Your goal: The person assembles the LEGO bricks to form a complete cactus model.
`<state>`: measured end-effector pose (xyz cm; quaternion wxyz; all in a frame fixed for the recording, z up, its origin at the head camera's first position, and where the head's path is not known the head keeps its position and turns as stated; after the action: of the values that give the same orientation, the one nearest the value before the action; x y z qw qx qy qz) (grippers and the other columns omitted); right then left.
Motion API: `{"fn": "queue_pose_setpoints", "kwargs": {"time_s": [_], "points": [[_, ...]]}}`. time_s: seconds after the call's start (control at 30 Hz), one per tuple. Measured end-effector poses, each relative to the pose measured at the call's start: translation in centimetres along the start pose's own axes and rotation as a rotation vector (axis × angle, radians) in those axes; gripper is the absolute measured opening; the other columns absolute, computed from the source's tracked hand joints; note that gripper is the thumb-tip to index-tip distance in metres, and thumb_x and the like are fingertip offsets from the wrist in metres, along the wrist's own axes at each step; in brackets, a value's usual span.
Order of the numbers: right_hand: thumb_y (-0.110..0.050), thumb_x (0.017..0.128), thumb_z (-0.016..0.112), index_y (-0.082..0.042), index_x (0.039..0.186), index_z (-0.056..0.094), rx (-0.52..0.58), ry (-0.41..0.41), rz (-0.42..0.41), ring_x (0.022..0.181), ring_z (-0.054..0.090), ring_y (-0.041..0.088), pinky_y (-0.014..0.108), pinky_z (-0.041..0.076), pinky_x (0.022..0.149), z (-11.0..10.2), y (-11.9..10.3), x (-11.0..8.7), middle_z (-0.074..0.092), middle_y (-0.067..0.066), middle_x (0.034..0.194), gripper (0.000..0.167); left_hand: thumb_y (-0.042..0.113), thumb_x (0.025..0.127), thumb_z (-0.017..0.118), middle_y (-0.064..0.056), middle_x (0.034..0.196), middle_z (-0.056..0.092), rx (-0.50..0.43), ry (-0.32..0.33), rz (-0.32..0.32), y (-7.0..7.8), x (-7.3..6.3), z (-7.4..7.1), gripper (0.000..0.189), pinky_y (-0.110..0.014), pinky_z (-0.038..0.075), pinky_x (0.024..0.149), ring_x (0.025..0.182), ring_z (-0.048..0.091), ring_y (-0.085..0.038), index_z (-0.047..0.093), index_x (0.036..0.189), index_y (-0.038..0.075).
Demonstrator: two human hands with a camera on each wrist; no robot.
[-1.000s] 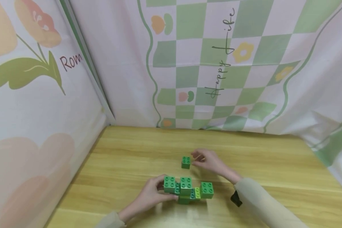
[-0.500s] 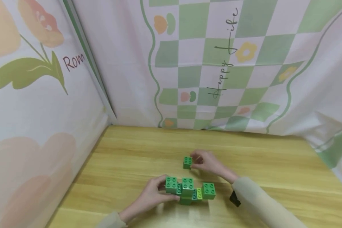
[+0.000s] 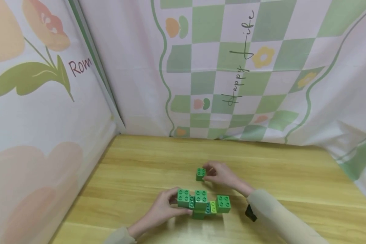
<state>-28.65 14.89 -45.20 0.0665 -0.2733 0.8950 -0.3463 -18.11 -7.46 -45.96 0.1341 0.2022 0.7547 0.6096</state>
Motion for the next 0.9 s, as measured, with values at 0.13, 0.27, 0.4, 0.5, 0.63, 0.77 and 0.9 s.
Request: {"fn": "queue_pose_setpoints", "kwargs": {"time_s": [0.13,0.27,0.4,0.5,0.63,0.77,0.9], "points": [[-0.018,0.087,0.074,0.002,0.118,0.062,0.011,-0.004,0.015,0.092,0.071,0.024,0.031,0.062,0.079,0.0,-0.1,-0.1,0.071,0.019,0.111,0.039,0.015,0.078,0.083,-0.011,0.118,0.07,0.0,-0.002,0.001,-0.1,0.1,0.0,0.048,-0.018,0.057,0.091,0.1,0.069,-0.006,0.064,0.121,0.011],[-0.016,0.088,0.073,0.002,0.117,0.063,0.016,-0.003,0.013,0.093,0.071,0.025,0.03,0.062,0.079,0.0,0.0,-0.1,0.071,0.019,0.111,0.035,0.016,0.078,0.083,-0.01,0.118,0.07,0.004,-0.004,0.004,-0.1,0.1,0.0,0.048,-0.018,0.057,0.091,0.101,0.069,-0.006,0.064,0.122,0.012],[-0.015,0.089,0.072,0.001,0.115,0.064,0.001,0.005,0.0,0.091,0.071,0.024,0.028,0.062,0.077,-0.1,0.2,-0.2,0.071,0.018,0.109,0.032,0.016,0.078,0.083,-0.011,0.118,0.07,0.002,-0.004,0.003,-0.2,0.1,0.1,0.048,-0.017,0.057,0.09,0.1,0.069,-0.006,0.064,0.122,0.01],[-0.015,0.089,0.072,0.001,0.114,0.064,-0.006,0.011,-0.014,0.089,0.071,0.023,0.027,0.062,0.076,-0.1,0.1,-0.3,0.071,0.018,0.107,0.031,0.015,0.078,0.083,-0.011,0.118,0.07,-0.002,-0.006,0.001,-0.2,0.1,0.1,0.048,-0.016,0.056,0.09,0.1,0.069,-0.006,0.064,0.122,0.009],[-0.015,0.089,0.072,0.002,0.113,0.064,-0.01,0.021,-0.036,0.088,0.071,0.023,0.025,0.062,0.075,-0.4,-0.3,-0.7,0.072,0.017,0.105,0.03,0.015,0.078,0.083,-0.011,0.117,0.07,-0.001,-0.005,0.004,-0.2,0.1,0.1,0.048,-0.016,0.056,0.09,0.1,0.069,-0.005,0.064,0.122,0.008],[-0.014,0.089,0.072,0.002,0.112,0.064,-0.012,0.035,-0.062,0.087,0.071,0.024,0.024,0.062,0.074,-0.7,-1.1,-1.3,0.072,0.017,0.103,0.029,0.015,0.078,0.083,-0.011,0.117,0.071,0.0,-0.001,0.01,-0.2,0.1,0.0,0.048,-0.017,0.057,0.09,0.099,0.069,-0.006,0.064,0.121,0.007],[-0.013,0.088,0.073,0.002,0.11,0.065,-0.017,0.045,-0.095,0.085,0.072,0.024,0.023,0.062,0.074,-1.0,-1.8,-1.9,0.072,0.018,0.103,0.028,0.015,0.078,0.082,-0.012,0.117,0.07,0.001,0.0,0.015,-0.2,0.0,0.0,0.049,-0.018,0.057,0.091,0.1,0.069,-0.006,0.063,0.122,0.005]]}}
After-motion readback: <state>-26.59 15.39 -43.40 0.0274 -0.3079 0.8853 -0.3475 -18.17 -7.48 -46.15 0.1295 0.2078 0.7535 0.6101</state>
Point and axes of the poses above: each hand's wrist, its own x-axis towards the middle knuckle, its own z-axis out of the palm, y = z × x, the point moved 4 cm from there along x, towards the middle knuckle
